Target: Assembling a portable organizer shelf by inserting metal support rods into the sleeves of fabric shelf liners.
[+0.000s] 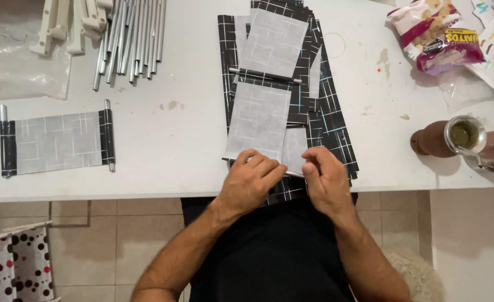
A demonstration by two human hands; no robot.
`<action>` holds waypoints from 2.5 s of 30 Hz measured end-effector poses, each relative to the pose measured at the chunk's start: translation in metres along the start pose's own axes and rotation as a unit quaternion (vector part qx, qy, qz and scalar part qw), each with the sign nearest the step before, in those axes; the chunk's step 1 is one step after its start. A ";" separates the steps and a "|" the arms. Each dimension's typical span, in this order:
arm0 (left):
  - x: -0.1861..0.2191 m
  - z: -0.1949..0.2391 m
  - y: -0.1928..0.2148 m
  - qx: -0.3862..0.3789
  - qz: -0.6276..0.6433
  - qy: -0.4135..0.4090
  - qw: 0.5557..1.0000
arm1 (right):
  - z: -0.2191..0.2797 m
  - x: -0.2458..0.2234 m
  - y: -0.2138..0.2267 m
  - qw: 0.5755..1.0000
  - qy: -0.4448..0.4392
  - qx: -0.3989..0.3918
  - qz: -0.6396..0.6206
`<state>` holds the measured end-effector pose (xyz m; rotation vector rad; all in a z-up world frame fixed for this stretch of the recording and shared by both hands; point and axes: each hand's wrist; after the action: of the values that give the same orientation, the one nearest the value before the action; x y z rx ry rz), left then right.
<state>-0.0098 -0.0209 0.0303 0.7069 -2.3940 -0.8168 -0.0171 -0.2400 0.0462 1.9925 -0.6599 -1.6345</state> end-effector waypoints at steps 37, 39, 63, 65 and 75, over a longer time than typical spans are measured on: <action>-0.202 0.188 0.330 -0.082 -0.420 0.078 0.900 | -0.125 -0.173 -0.247 0.857 -0.123 -0.398 -0.303; -0.228 0.195 0.352 -0.178 -0.498 0.131 0.839 | -0.127 -0.170 -0.278 0.839 -0.157 -0.398 -0.336; -0.315 -0.064 0.076 -0.232 -0.284 0.385 0.847 | -0.021 0.033 -0.020 0.992 -0.107 0.042 -0.055; -0.330 -0.064 0.068 -0.238 -0.294 0.412 0.829 | -0.023 0.031 -0.021 0.992 -0.105 0.044 -0.060; -0.296 -0.093 0.084 -0.306 -0.276 0.545 0.730 | -0.023 0.040 -0.018 0.997 -0.059 0.026 -0.034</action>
<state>0.2383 0.1804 0.0633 1.1732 -0.7712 -0.9440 0.0138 -0.2500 0.0090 1.9874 -0.6913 -1.8047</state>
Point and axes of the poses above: each hand's wrist, its own z-axis away from the middle knuckle, its own y-axis out of the back of the hand, x = y × z, and after that the axes turned 6 degrees about x, right-handed
